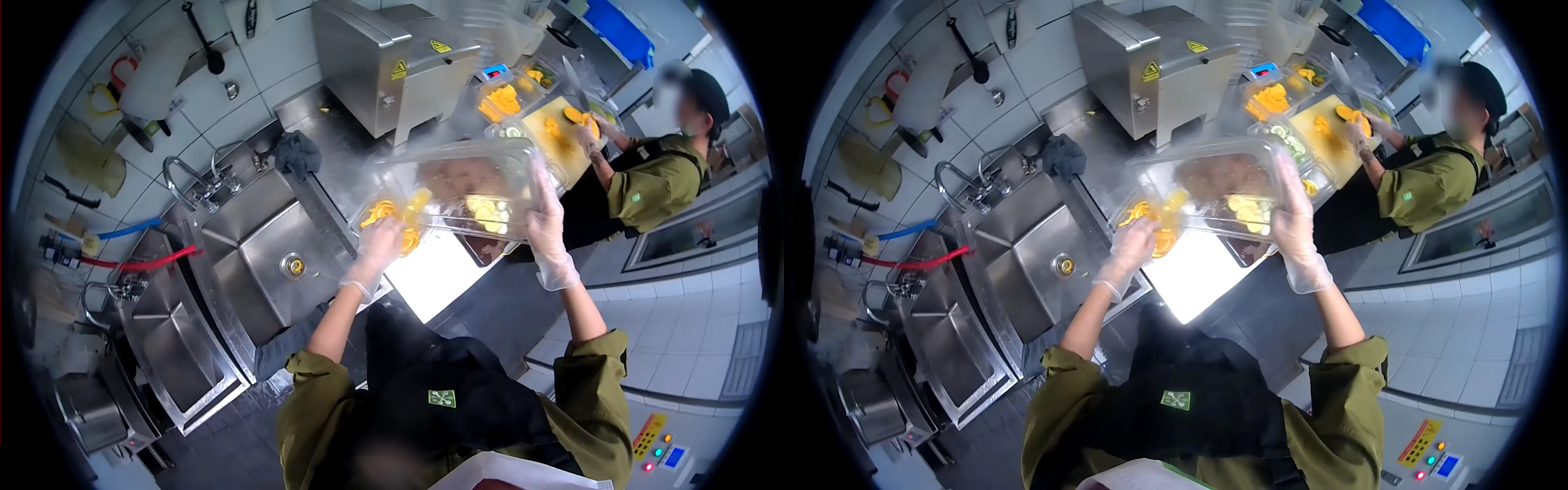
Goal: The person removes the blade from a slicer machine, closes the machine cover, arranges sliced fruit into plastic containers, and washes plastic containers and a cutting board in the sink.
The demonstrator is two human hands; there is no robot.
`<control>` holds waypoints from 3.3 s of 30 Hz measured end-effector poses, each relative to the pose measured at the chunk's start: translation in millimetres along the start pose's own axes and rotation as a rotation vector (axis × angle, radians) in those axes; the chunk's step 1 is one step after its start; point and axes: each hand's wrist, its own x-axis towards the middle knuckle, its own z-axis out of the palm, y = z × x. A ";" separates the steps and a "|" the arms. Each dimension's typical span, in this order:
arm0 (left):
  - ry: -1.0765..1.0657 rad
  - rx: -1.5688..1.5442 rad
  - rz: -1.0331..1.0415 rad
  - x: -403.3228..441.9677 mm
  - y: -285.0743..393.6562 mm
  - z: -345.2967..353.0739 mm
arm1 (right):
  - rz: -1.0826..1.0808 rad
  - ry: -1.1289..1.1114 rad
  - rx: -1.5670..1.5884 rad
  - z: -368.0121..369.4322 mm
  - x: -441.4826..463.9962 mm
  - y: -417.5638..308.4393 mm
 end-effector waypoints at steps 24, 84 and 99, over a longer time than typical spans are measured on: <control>0.310 0.373 -0.811 30.0 -301.1 -170.8 | 0.827 0.153 0.537 149.8 -43.8 -116.8; 0.266 -0.735 -1.204 -211.0 -301.0 -368.4 | 0.353 -1.317 0.310 536.0 11.0 12.2; -0.023 -1.258 -1.341 -224.6 -296.8 -83.8 | -0.153 -0.862 -0.328 492.1 150.1 -107.7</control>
